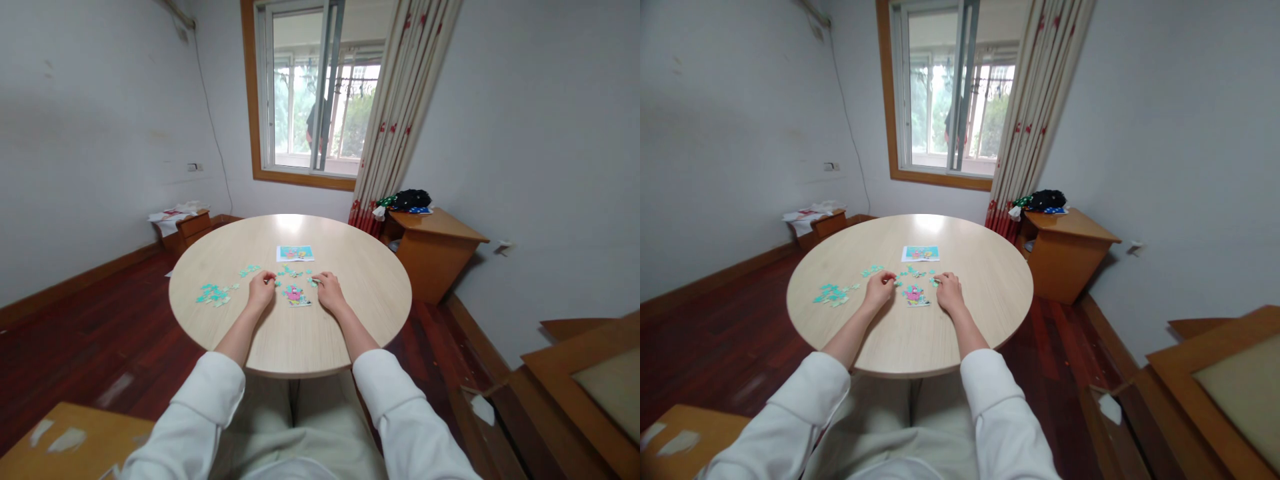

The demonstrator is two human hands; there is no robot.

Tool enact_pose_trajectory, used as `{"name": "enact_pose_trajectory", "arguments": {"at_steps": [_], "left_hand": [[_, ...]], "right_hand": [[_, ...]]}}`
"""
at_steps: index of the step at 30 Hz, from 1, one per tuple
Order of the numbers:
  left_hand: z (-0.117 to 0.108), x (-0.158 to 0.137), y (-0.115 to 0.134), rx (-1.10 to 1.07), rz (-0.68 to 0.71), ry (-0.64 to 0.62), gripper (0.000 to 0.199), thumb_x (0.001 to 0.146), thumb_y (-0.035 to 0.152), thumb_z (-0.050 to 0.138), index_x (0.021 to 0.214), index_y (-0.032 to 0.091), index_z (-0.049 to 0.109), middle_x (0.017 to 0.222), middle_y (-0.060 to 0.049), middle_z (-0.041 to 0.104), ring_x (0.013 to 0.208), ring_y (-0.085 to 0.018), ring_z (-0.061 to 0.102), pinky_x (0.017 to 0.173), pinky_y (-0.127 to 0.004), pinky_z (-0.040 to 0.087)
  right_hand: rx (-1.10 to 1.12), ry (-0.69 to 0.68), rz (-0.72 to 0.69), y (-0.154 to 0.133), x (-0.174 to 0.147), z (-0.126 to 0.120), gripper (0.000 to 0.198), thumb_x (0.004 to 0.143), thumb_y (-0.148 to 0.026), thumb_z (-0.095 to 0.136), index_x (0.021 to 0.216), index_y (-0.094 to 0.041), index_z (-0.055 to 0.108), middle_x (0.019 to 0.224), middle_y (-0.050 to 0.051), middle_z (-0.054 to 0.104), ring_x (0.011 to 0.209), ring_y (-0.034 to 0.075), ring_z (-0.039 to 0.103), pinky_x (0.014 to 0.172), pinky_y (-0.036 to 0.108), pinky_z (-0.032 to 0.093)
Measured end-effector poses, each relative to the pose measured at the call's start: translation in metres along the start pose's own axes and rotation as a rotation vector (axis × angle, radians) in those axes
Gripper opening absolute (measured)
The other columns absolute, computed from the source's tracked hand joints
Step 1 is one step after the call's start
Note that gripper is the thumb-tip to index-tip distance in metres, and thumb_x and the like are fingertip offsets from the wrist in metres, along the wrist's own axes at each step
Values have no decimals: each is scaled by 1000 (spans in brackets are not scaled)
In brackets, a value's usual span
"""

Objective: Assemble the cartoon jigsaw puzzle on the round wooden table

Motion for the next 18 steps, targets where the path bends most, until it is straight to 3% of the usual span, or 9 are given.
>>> {"name": "enact_pose_trajectory", "arguments": {"at_steps": [8, 18], "left_hand": [[2, -1, -3, 41, 30, -86, 16, 66, 8, 47, 68, 17, 60, 72, -4, 66, 72, -16, 62, 74, -28, 47], [3, -1, -4, 41, 51, -114, 28, 62, 2, 42, 77, 16, 62, 73, -4, 67, 73, -15, 63, 75, -27, 47]], "right_hand": [[97, 59, 17, 6, 5, 3, 38, 76, -3, 36, 85, -18, 69, 107, 7, 57, 103, 17, 48, 94, 27, 35], [131, 90, 10, 9, 8, 7, 38, 78, -6, 36, 91, -18, 69, 106, 7, 58, 102, 17, 49, 95, 28, 35]]}}
Point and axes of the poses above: each hand's wrist, its own x-axis towards the middle knuckle, its own z-axis out of the palm, y = z × x, the point moved 1 cm from there along x, towards the middle knuckle
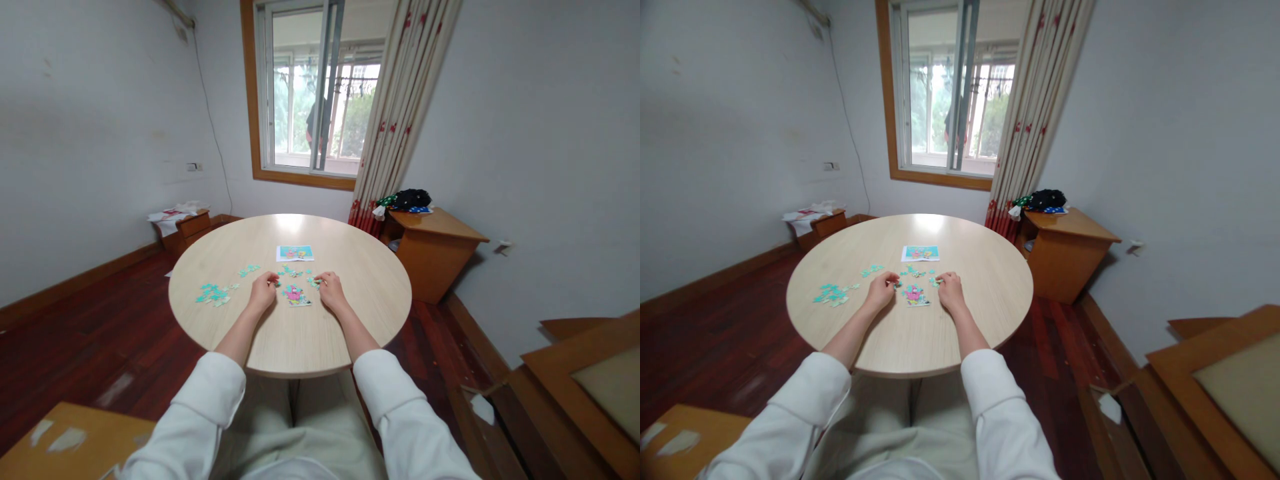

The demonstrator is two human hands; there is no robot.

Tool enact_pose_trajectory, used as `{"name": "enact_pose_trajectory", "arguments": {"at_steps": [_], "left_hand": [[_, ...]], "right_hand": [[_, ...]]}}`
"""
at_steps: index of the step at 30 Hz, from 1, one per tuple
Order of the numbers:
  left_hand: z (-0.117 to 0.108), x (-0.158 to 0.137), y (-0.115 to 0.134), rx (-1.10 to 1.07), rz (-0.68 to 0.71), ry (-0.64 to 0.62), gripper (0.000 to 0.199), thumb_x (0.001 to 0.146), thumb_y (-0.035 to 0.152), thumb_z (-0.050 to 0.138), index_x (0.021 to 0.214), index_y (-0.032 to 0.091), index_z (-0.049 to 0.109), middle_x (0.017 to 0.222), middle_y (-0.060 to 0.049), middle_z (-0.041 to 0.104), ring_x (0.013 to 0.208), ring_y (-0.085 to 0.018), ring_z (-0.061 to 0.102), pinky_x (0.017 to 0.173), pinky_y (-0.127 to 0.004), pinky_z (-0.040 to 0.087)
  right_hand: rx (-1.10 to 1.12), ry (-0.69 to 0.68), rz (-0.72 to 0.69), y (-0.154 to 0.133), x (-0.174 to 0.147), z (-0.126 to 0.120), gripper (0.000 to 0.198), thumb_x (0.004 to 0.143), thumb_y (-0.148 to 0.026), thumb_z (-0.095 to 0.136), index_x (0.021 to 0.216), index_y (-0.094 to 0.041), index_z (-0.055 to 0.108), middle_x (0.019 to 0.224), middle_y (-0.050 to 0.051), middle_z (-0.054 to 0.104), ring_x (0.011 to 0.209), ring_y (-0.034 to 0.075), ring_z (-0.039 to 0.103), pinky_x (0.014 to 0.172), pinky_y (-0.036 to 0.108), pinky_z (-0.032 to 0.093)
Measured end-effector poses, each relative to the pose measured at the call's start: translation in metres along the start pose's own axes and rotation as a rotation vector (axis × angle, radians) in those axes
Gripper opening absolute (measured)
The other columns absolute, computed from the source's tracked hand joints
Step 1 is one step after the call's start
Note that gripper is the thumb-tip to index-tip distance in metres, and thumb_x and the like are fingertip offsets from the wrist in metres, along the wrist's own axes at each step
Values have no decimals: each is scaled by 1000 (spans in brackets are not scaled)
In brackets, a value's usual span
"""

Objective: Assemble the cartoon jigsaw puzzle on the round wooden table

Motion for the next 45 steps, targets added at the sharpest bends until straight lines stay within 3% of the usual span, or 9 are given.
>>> {"name": "enact_pose_trajectory", "arguments": {"at_steps": [17, 27, 34, 45], "left_hand": [[3, 0, -9, 111, 37, -78, 28, 66, 4, 45, 85, 16, 63, 79, -5, 66, 71, -15, 62, 74, -28, 47], [1, -2, -2, 162, 20, -76, 28, 70, 4, 45, 87, 15, 64, 85, -7, 68, 78, -16, 63, 78, -27, 46], [-2, -1, 2, 156, 5, -3, 27, 69, 4, 42, 80, 15, 64, 87, -7, 68, 84, -17, 63, 80, -28, 46], [-12, 1, 5, -5, -150, 173, 30, 62, 5, 35, 74, 16, 61, 81, -5, 67, 82, -16, 62, 80, -27, 46]], "right_hand": [[-158, -113, -57, -15, -11, -6, 34, 84, -15, 41, 106, -24, 66, 121, 5, 53, 112, 20, 44, 96, 34, 33], [-175, -105, -33, -10, -7, -3, 36, 84, -12, 40, 104, -21, 68, 117, 7, 56, 109, 19, 47, 94, 30, 33], [-140, -91, -36, -9, -7, -2, 36, 84, -12, 39, 102, -22, 69, 114, 6, 57, 106, 18, 47, 93, 30, 34], [-74, -48, -43, -1, -5, 1, 35, 82, -10, 40, 96, -20, 70, 109, 7, 58, 102, 18, 48, 92, 30, 35]]}}
Point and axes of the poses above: each hand's wrist, its own x-axis towards the middle knuckle, its own z-axis out of the palm, y = z × x, the point moved 1 cm from there along x, towards the middle knuckle
